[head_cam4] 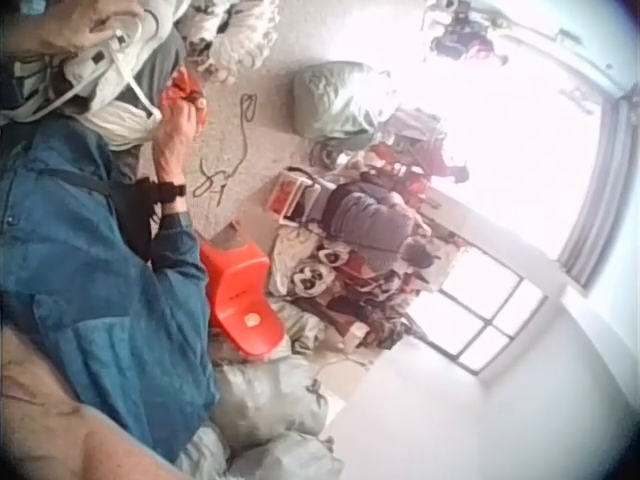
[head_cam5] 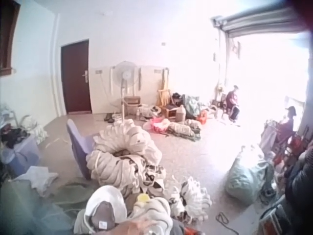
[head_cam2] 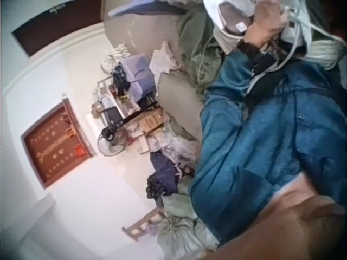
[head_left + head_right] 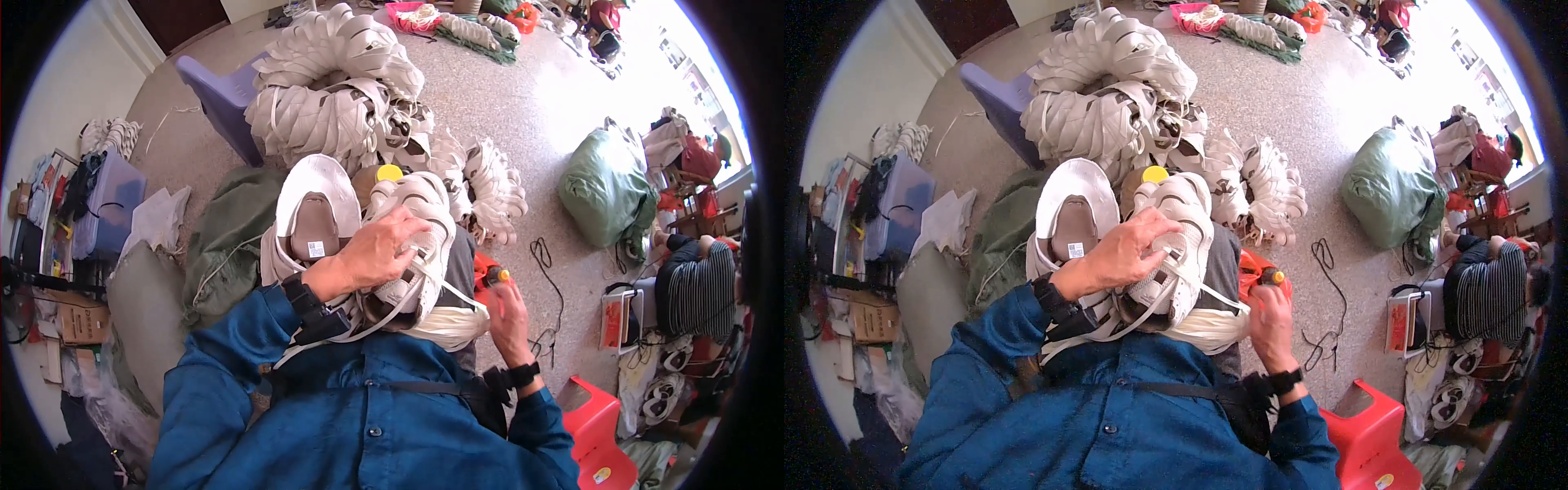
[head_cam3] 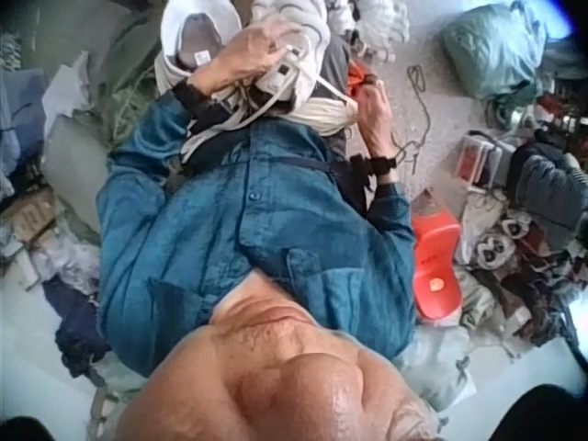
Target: The recorder is threading laces through the eyelets of a white shoe upper.
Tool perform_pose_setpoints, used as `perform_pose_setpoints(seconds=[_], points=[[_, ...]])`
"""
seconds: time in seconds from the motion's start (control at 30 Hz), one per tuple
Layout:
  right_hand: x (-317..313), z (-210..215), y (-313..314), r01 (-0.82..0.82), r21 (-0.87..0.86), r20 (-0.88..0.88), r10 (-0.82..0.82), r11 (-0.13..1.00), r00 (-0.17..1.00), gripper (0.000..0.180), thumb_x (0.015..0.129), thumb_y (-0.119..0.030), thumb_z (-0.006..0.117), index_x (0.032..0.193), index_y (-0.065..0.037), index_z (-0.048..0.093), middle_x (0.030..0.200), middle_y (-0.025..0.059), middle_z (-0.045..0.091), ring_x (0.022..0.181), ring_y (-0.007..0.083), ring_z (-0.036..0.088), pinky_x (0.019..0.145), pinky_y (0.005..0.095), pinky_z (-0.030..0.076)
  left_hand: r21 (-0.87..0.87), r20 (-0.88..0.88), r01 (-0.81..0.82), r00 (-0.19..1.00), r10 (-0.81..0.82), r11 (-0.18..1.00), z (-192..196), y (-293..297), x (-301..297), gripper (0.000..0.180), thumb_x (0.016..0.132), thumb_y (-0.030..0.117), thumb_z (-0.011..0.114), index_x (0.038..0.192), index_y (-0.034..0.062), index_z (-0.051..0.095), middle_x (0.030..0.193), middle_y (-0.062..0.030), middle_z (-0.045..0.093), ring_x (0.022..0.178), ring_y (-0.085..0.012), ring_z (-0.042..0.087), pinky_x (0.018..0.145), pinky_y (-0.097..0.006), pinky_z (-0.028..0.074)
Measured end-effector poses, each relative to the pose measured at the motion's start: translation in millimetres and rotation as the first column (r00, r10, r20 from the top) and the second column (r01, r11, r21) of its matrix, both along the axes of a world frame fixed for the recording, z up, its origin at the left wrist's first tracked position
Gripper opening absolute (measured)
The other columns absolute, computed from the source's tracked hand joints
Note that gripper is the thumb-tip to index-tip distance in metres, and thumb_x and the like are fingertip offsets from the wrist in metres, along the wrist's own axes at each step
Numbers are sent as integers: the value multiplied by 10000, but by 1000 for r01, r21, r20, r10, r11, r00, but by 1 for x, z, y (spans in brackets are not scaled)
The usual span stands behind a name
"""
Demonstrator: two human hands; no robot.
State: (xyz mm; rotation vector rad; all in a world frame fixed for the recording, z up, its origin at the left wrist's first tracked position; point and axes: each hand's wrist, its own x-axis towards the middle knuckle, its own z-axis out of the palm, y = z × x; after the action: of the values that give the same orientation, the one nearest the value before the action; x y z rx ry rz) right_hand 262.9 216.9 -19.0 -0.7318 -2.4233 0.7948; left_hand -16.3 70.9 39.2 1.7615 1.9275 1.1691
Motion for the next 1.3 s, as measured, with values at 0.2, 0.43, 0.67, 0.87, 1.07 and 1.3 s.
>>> perform_pose_setpoints(seconds=[0.2,0.43,0.67,0.87,1.07,1.3], points=[[-75,21,-25,-154,-200,-76,142,968,987,122,963,-123,587,950,-3,602,860,184,642,796,339,653,700,399,507,-216,88,185,982,-170,959,24,2,-11,229,821,67,654,1035,-13,662,860,-153,613,788,-293,630,740,-373,507],[-88,31,-30,-142,-415,-30,143,899,989,311,960,-283,649,863,10,609,651,158,617,597,281,632,571,389,482,-414,71,351,932,-354,840,50,-9,-10,151,827,62,657,956,-15,657,879,-166,623,822,-334,643,729,-418,507],[-90,29,-27,-160,-430,51,201,888,978,364,940,-319,682,804,14,628,640,140,623,576,261,619,563,380,477,-81,-386,-79,922,42,994,25,-1,1,153,837,37,631,990,23,634,943,-169,610,864,-357,644,698,-438,518],[-87,28,-27,-185,-476,16,219,860,976,364,930,-319,697,798,13,624,630,132,610,566,240,592,557,373,467,-177,203,-242,939,276,954,6,-9,9,122,850,35,594,963,37,637,962,-133,567,853,-285,621,705,-366,498],[-76,38,-25,-241,-461,-3,270,854,963,295,931,-219,678,779,16,587,618,137,569,538,229,533,532,379,425,-183,126,-20,991,44,983,4,-12,-3,168,807,140,651,889,-1,612,990,-177,568,865,-319,609,787,-394,505],[2,51,-7,-235,-464,77,303,854,950,268,924,-155,660,752,14,543,606,103,491,549,162,467,524,349,382,-278,85,-56,993,82,959,5,-11,-3,210,793,152,678,946,30,602,920,-111,522,752,-227,555,687,-352,483]])
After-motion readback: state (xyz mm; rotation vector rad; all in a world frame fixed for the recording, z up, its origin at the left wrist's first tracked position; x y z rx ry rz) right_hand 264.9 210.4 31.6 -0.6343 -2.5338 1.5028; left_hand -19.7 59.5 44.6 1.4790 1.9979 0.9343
